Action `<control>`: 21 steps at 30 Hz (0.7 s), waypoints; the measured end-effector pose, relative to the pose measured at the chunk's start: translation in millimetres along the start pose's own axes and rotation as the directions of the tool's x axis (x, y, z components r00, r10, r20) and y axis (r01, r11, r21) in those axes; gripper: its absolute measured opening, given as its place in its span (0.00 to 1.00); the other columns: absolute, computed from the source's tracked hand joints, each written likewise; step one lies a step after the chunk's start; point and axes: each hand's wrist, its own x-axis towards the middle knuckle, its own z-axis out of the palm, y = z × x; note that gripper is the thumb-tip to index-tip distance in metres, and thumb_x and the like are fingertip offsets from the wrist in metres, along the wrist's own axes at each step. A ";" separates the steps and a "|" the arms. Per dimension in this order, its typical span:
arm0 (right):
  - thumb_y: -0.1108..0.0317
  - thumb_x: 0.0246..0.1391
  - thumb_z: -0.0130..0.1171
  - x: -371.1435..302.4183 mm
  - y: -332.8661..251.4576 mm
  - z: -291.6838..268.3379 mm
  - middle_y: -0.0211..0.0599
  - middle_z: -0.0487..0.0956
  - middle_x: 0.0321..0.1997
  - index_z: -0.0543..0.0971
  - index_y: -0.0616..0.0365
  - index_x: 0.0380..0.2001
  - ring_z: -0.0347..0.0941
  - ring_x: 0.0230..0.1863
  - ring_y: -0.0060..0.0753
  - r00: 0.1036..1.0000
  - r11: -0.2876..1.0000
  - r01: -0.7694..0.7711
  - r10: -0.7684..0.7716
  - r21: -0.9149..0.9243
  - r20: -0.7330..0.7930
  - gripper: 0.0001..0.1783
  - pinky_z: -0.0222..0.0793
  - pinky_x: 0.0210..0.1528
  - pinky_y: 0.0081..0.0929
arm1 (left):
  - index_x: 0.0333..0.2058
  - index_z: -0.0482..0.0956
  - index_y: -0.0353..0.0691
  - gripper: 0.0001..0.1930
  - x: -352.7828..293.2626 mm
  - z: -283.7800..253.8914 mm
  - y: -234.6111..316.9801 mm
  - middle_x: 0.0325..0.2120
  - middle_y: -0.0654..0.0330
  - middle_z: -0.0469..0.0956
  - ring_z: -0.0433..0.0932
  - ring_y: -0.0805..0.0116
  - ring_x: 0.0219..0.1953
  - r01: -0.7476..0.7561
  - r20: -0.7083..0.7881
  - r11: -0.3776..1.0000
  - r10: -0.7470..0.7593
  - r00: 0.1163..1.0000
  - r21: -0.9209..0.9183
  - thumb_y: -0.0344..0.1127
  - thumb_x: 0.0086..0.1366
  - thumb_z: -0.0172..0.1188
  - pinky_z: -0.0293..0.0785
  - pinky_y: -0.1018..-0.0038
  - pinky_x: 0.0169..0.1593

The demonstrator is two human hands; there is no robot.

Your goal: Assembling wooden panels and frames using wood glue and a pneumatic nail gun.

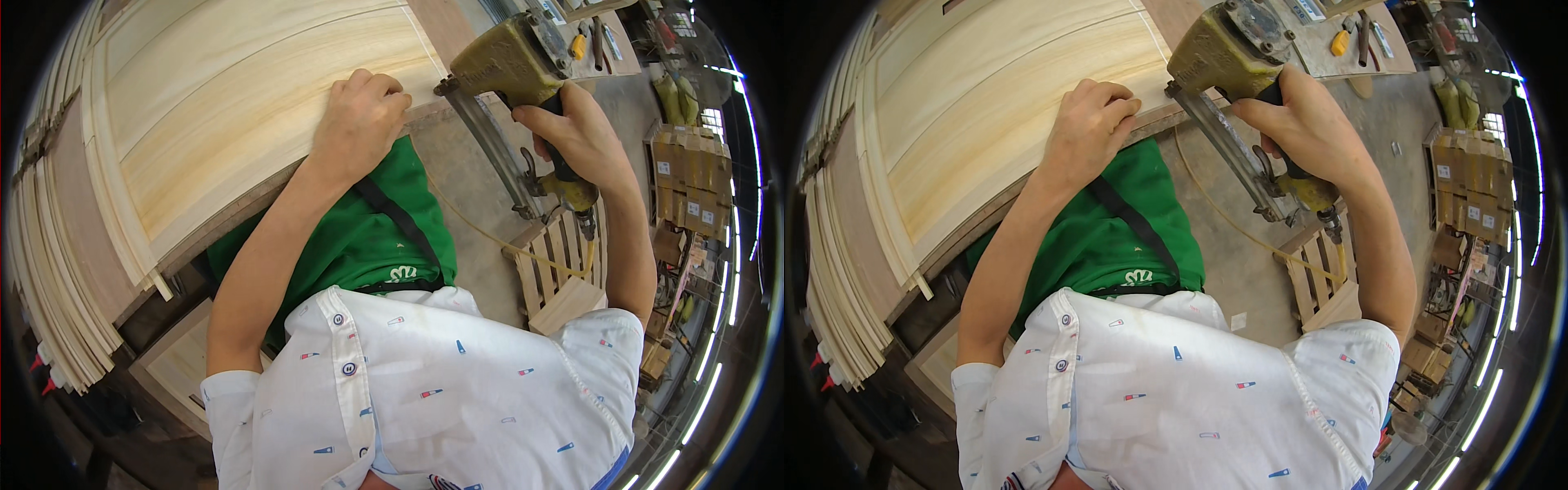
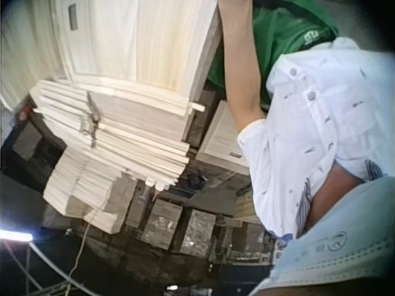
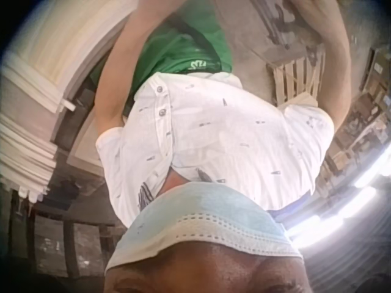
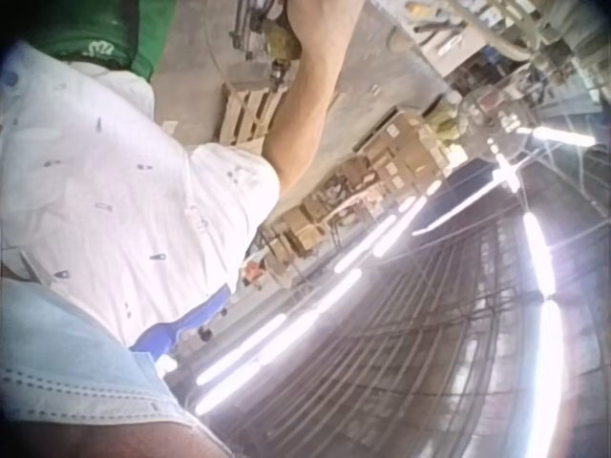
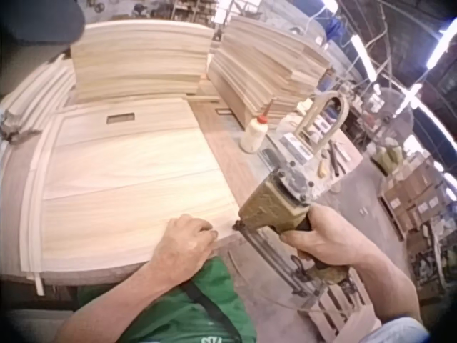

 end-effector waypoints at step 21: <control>0.69 0.51 0.63 -0.8 -100.2 78.1 0.36 0.77 0.24 0.75 0.68 0.34 0.69 0.19 0.22 0.958 0.943 0.204 -0.248 0.262 0.147 0.13 0.62 0.21 0.21 | 0.47 0.77 0.39 0.21 -208.4 -257.1 -19.2 0.54 0.58 0.72 0.64 0.57 0.63 0.526 0.042 0.766 -0.579 0.814 0.368 0.29 0.52 0.66 0.60 0.60 0.65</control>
